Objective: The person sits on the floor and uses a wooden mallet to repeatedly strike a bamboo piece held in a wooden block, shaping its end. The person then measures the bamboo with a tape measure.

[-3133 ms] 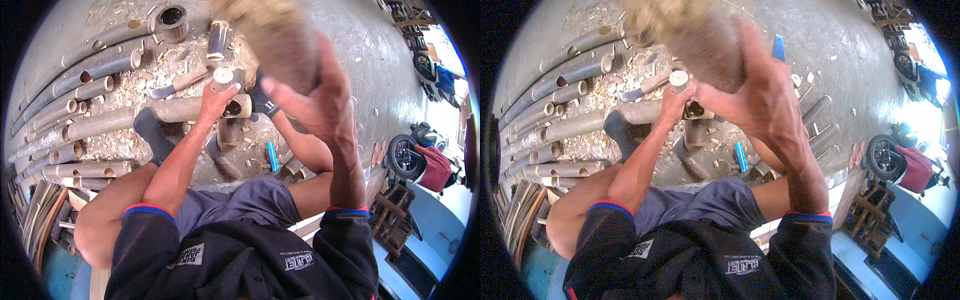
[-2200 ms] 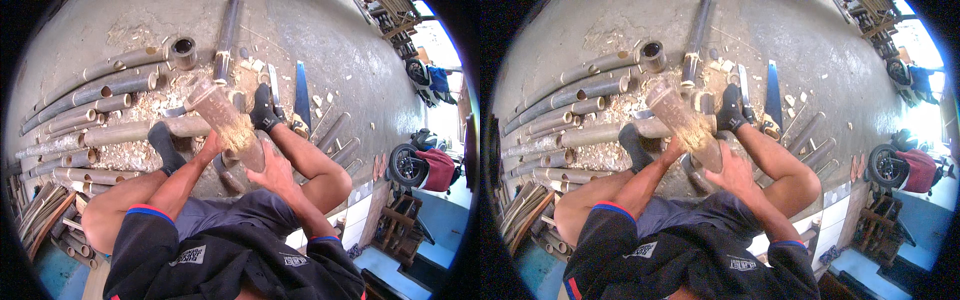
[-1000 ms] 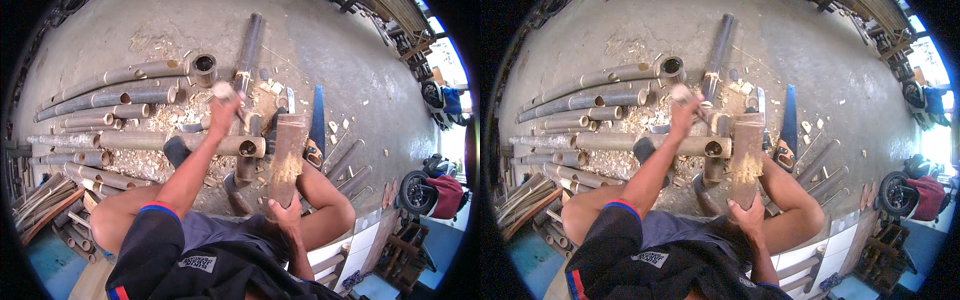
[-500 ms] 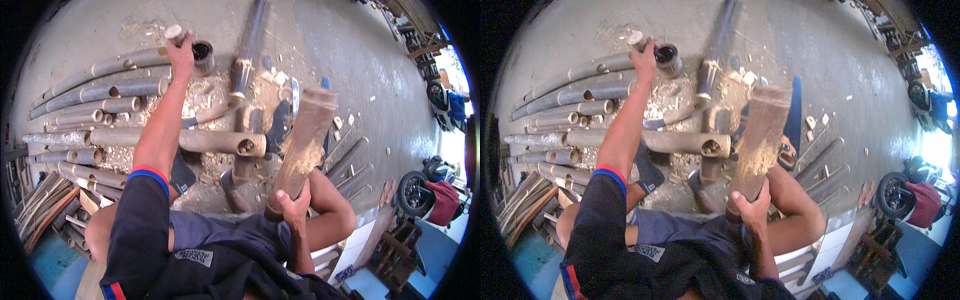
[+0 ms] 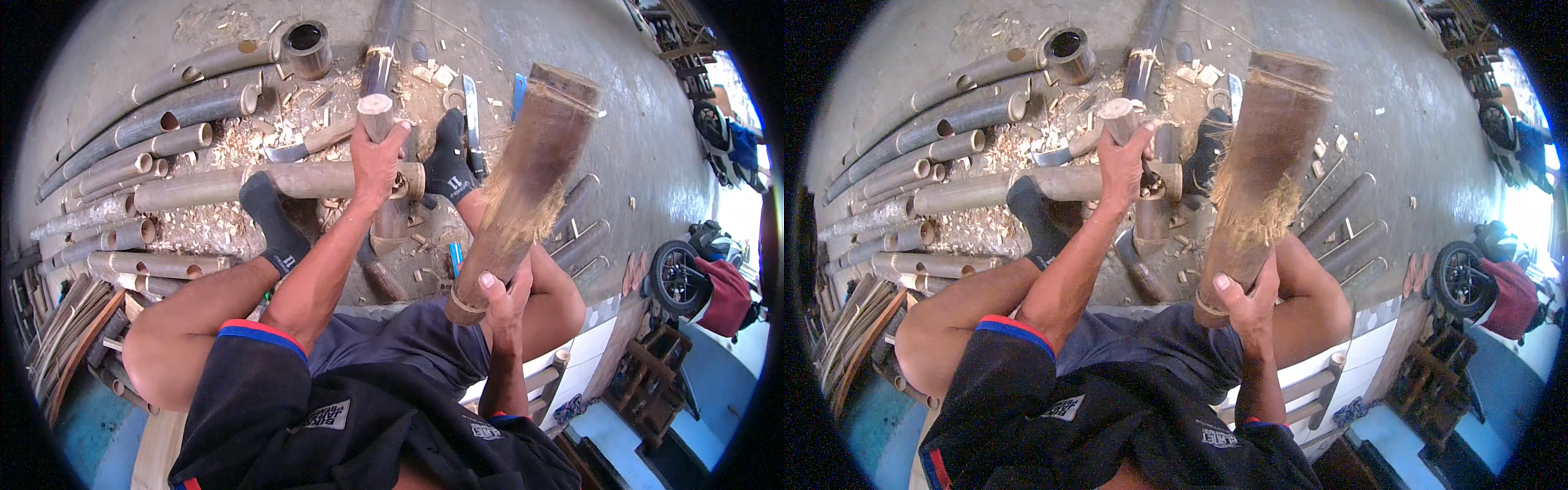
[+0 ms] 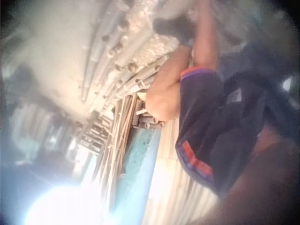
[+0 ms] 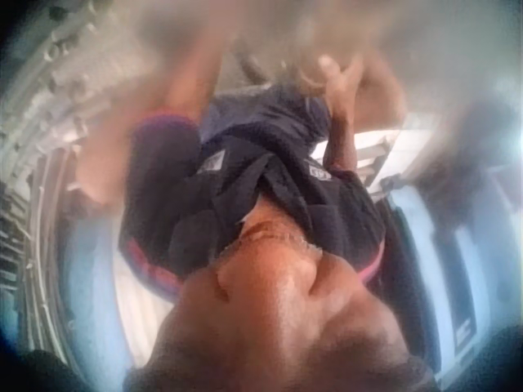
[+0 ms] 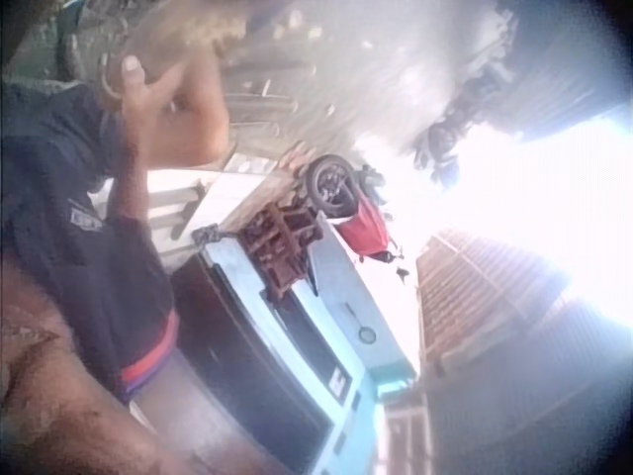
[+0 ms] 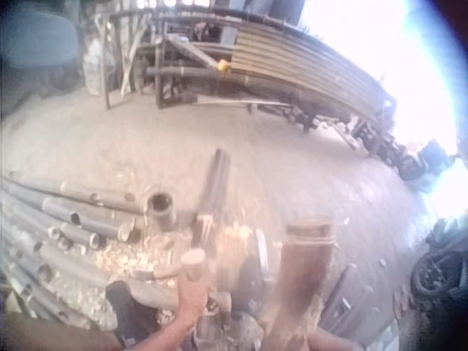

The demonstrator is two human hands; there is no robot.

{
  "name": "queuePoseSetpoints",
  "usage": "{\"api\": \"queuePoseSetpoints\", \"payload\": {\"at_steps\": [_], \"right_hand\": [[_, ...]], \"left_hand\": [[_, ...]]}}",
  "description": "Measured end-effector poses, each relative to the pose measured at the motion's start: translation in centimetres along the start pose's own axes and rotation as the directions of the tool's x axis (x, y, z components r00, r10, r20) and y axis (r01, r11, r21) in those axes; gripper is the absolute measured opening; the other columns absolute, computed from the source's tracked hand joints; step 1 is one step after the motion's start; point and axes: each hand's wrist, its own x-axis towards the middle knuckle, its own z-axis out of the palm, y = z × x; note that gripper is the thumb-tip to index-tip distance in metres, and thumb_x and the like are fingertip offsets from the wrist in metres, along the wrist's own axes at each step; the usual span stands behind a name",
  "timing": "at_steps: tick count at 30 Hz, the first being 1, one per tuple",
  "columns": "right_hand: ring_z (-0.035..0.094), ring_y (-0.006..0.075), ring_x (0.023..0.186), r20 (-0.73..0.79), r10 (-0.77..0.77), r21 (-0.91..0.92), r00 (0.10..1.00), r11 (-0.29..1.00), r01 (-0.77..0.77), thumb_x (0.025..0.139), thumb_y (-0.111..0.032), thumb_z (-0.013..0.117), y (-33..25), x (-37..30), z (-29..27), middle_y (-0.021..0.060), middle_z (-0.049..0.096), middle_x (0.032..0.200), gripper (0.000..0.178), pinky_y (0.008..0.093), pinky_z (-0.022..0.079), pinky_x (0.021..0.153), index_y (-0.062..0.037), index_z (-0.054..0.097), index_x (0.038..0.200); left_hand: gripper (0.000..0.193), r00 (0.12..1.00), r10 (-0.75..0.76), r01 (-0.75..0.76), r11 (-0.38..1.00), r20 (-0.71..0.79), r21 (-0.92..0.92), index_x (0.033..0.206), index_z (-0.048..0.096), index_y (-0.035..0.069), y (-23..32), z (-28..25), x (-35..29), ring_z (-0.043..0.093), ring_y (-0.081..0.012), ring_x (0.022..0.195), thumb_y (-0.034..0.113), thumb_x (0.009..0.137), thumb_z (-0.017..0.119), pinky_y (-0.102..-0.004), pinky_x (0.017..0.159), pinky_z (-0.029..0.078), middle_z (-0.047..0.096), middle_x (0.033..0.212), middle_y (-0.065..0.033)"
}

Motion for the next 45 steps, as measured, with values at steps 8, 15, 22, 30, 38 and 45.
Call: {"api": "queuePoseSetpoints", "payload": {"at_steps": [8, 15, 22, 30, 38, 45], "right_hand": [[0.057, 0.0249, 0.120, 0.022, -0.016, -0.053, 1.000, 0.998, 0.017, 0.080, -0.038, 0.076, -0.8, -0.7, 1.0, 0.0158, 0.058, 0.131, 0.088, 0.0391, 0.043, 0.106, 0.0046, 0.038, 0.147], [0.057, 0.0255, 0.121, 0.101, -0.011, -0.140, 0.995, 0.990, 0.025, 0.078, -0.038, 0.078, -1.6, 0.8, 0.8, 0.0166, 0.058, 0.132, 0.090, 0.0393, 0.043, 0.106, 0.0048, 0.039, 0.147], [0.061, 0.0269, 0.116, 0.164, -0.128, -0.208, 0.978, 0.965, 0.161, 0.076, -0.037, 0.080, -4.3, 3.7, 0.4, 0.0172, 0.061, 0.127, 0.089, 0.0400, 0.046, 0.102, 0.0053, 0.040, 0.144], [0.072, 0.0437, 0.099, 0.323, 0.017, -0.882, 0.946, 0.368, 0.294, 0.075, -0.045, 0.082, -9.6, 10.8, 3.6, 0.0307, 0.071, 0.102, 0.085, 0.0482, 0.057, 0.087, -0.0026, 0.048, 0.141], [0.073, 0.0445, 0.086, 0.382, -0.242, -0.768, 0.892, 0.454, 0.452, 0.078, -0.047, 0.078, -11.6, 10.7, 5.0, 0.0264, 0.072, 0.092, 0.075, 0.0491, 0.059, 0.077, -0.0034, 0.050, 0.133], [0.072, 0.0468, 0.087, 0.448, -0.262, -0.738, 0.855, 0.431, 0.519, 0.076, -0.046, 0.080, -11.7, 9.4, 4.3, 0.0316, 0.070, 0.096, 0.086, 0.0520, 0.058, 0.077, -0.0023, 0.043, 0.140]], "left_hand": [[0.027, 0.996, -0.062, 0.064, 0.997, 0.062, -0.040, 0.106, 0.065, 0.007, -3.7, -0.9, -1.5, 0.053, -0.0043, 0.064, 0.020, 0.089, 0.081, -0.0233, 0.055, 0.043, 0.063, 0.084, 0.0042], [0.027, 0.998, -0.052, 0.055, 0.996, 0.037, -0.066, 0.106, 0.065, 0.006, -4.2, -1.1, -1.6, 0.053, -0.0043, 0.064, 0.022, 0.090, 0.080, -0.0234, 0.055, 0.043, 0.063, 0.084, 0.0041], [0.031, 0.994, -0.091, 0.095, 0.993, 0.056, -0.072, 0.111, 0.065, 0.005, -4.3, -0.8, -1.4, 0.053, -0.0037, 0.065, 0.024, 0.091, 0.081, -0.0233, 0.054, 0.043, 0.063, 0.085, 0.0040], [0.030, 0.994, 0.006, -0.014, 0.997, 0.106, 0.071, 0.116, 0.065, 0.002, -5.2, -1.4, -1.3, 0.061, -0.0073, 0.081, 0.013, 0.091, 0.078, -0.0255, 0.068, 0.051, 0.070, 0.102, -0.0007], [0.025, 0.984, -0.115, 0.113, 0.993, 0.133, 0.017, 0.115, 0.067, 0.002, -5.0, -1.9, -1.8, 0.064, -0.0097, 0.094, 0.006, 0.091, 0.074, -0.0289, 0.085, 0.052, 0.071, 0.105, -0.0010], [0.026, 0.991, -0.082, 0.071, 0.992, 0.108, 0.104, 0.112, 0.067, 0.001, -5.8, -2.6, -2.7, 0.064, -0.0107, 0.094, 0.007, 0.088, 0.075, -0.0302, 0.084, 0.052, 0.071, 0.104, -0.0014]]}}
